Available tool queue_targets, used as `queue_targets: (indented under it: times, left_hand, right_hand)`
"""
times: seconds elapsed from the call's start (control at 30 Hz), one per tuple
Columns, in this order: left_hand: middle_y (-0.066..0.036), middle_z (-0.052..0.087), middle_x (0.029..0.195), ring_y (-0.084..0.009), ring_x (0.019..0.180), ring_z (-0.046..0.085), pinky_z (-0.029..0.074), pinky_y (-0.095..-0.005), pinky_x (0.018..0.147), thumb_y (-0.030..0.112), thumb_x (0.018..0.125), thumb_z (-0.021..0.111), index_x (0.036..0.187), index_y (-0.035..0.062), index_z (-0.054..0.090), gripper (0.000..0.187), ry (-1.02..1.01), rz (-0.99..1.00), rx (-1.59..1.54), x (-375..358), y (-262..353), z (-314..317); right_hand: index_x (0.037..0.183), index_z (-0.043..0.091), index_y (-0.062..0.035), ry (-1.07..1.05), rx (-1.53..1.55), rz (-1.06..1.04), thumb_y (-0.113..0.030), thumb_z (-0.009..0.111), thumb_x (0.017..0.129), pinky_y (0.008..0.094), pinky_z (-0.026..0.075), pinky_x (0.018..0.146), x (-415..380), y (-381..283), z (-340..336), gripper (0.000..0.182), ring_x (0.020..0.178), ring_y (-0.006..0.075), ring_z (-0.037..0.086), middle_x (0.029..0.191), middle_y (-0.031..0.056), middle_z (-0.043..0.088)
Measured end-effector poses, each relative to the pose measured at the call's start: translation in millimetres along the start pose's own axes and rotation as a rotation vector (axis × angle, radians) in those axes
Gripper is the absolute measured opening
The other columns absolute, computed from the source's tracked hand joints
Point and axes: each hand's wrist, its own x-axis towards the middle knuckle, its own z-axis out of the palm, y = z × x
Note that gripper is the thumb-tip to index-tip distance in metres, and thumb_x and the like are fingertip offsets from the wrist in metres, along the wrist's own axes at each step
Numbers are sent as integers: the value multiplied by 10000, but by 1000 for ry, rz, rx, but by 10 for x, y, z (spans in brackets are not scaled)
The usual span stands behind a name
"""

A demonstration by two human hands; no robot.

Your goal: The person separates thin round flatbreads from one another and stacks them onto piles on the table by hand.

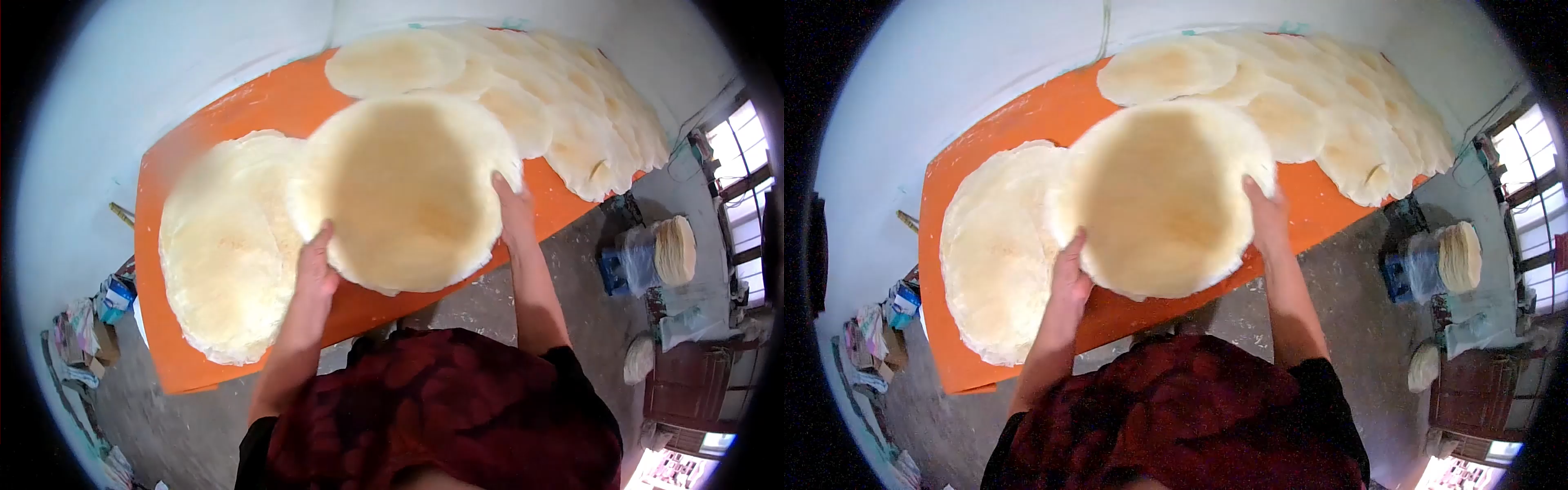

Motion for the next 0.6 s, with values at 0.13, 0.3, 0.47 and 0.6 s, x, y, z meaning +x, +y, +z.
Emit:
queue_targets:
  times: [0.13, 0.3, 0.47, 0.6]
  left_hand:
    - [-105, 483, 1173, -219, 1059, 458, 367, -343, 910, 224, 831, 541, 1193, -10, 406, 452, 38, -100, 168, 506, -896, -92]
    - [-99, 571, 1011, -203, 874, 554, 445, -317, 755, 273, 852, 497, 1042, -54, 513, 379, 354, -91, 583, 782, -1143, -132]
    - [-77, 594, 895, -145, 780, 567, 461, -279, 644, 196, 804, 581, 914, -64, 541, 285, 423, 76, 518, 567, -1065, 268]
    - [-62, 578, 843, -146, 723, 554, 457, -287, 619, 157, 765, 622, 861, -41, 549, 232, 263, 113, 545, 514, -1151, -187]
  right_hand:
    - [1058, 500, 56, 357, -140, 264, -146, 519, 836, 299, 483, 663, 54, 806, -1079, 301, 811, 171, 573, 942, 122, 581]
    - [891, 518, 46, 387, -204, 165, -199, 469, 857, 302, 452, 600, 7, 1246, -1368, 252, 691, 148, 530, 794, 85, 562]
    - [886, 515, 41, 348, -198, 306, -214, 443, 866, 306, 454, 569, -12, 1116, -1372, 266, 662, 152, 535, 792, 80, 563]
    - [939, 513, 5, 237, -111, 357, -246, 452, 866, 292, 464, 525, -102, 1230, -1574, 269, 658, 142, 556, 763, 56, 574]
